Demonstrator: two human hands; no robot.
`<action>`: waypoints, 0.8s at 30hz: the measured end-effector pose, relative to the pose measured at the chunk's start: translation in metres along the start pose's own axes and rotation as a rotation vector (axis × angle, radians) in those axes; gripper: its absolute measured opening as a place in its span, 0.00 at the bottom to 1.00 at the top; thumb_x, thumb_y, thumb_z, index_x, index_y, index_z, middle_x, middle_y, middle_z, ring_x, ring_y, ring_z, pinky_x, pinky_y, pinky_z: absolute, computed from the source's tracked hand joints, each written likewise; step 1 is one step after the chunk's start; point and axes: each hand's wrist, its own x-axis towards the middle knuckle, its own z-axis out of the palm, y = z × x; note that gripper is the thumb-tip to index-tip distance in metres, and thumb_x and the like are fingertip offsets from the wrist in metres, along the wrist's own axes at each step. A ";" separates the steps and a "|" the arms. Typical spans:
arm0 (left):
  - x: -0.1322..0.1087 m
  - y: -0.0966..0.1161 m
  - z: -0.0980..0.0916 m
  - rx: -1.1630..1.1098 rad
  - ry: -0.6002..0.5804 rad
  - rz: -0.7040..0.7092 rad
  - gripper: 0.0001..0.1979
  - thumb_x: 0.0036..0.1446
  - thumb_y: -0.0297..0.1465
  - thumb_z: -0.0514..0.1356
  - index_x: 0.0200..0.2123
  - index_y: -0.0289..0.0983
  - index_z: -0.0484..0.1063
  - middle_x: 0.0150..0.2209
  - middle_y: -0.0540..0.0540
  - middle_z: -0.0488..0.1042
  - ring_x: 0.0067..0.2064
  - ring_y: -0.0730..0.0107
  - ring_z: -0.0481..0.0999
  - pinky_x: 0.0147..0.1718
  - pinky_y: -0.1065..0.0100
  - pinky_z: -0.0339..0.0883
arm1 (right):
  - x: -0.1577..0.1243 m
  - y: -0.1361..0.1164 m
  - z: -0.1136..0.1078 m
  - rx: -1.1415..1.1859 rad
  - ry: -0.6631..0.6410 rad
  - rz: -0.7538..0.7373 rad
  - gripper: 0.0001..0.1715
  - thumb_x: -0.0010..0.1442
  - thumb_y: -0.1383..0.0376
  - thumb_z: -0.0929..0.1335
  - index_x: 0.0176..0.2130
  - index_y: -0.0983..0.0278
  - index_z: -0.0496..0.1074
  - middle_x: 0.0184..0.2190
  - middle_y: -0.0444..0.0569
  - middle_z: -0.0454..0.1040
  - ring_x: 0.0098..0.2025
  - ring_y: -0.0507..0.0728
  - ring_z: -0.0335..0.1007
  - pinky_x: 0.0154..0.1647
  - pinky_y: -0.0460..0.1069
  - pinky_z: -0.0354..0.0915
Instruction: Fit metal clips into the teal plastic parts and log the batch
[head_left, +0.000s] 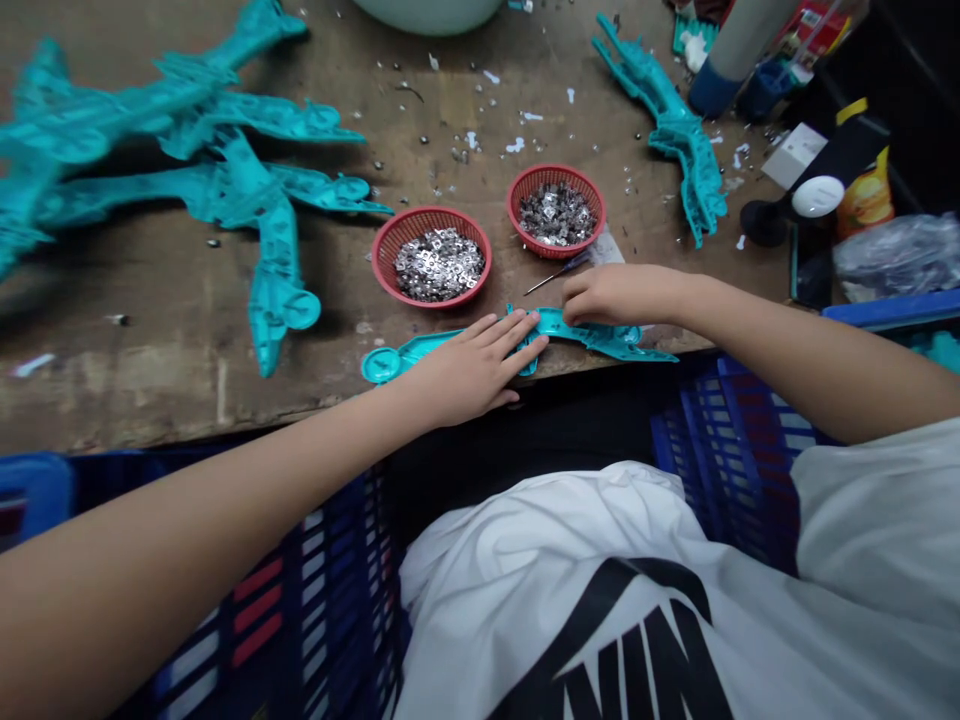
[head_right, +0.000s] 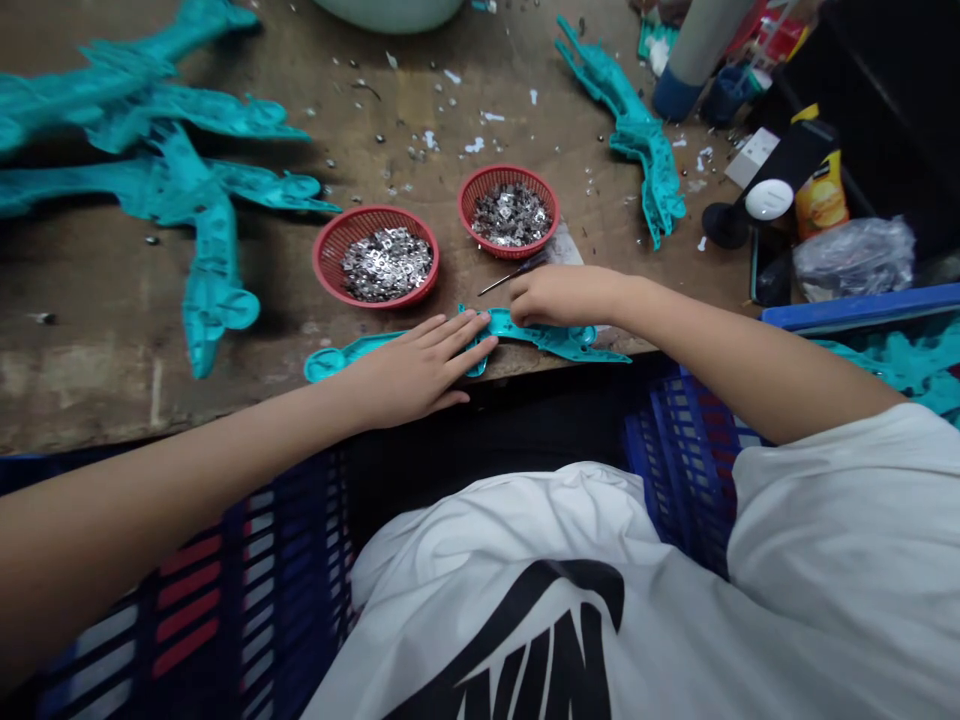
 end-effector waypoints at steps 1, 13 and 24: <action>0.000 0.001 -0.002 0.001 0.002 0.001 0.40 0.69 0.34 0.67 0.79 0.34 0.61 0.82 0.29 0.51 0.83 0.41 0.51 0.81 0.42 0.49 | -0.001 0.002 -0.001 0.001 0.038 0.031 0.18 0.77 0.65 0.65 0.54 0.64 0.83 0.52 0.57 0.82 0.49 0.60 0.76 0.50 0.53 0.67; 0.006 0.003 0.013 -0.131 0.244 -0.086 0.29 0.74 0.37 0.58 0.70 0.24 0.66 0.74 0.18 0.64 0.77 0.33 0.65 0.76 0.36 0.61 | 0.002 0.000 0.024 -0.224 0.227 0.638 0.17 0.71 0.67 0.65 0.50 0.67 0.83 0.48 0.67 0.83 0.49 0.70 0.77 0.46 0.58 0.66; 0.002 0.001 0.024 -0.123 0.349 -0.078 0.37 0.72 0.32 0.59 0.79 0.26 0.55 0.78 0.19 0.58 0.80 0.31 0.57 0.76 0.33 0.59 | 0.003 -0.069 -0.004 -0.090 -0.069 0.519 0.14 0.62 0.65 0.71 0.44 0.66 0.87 0.40 0.59 0.86 0.39 0.64 0.79 0.37 0.54 0.62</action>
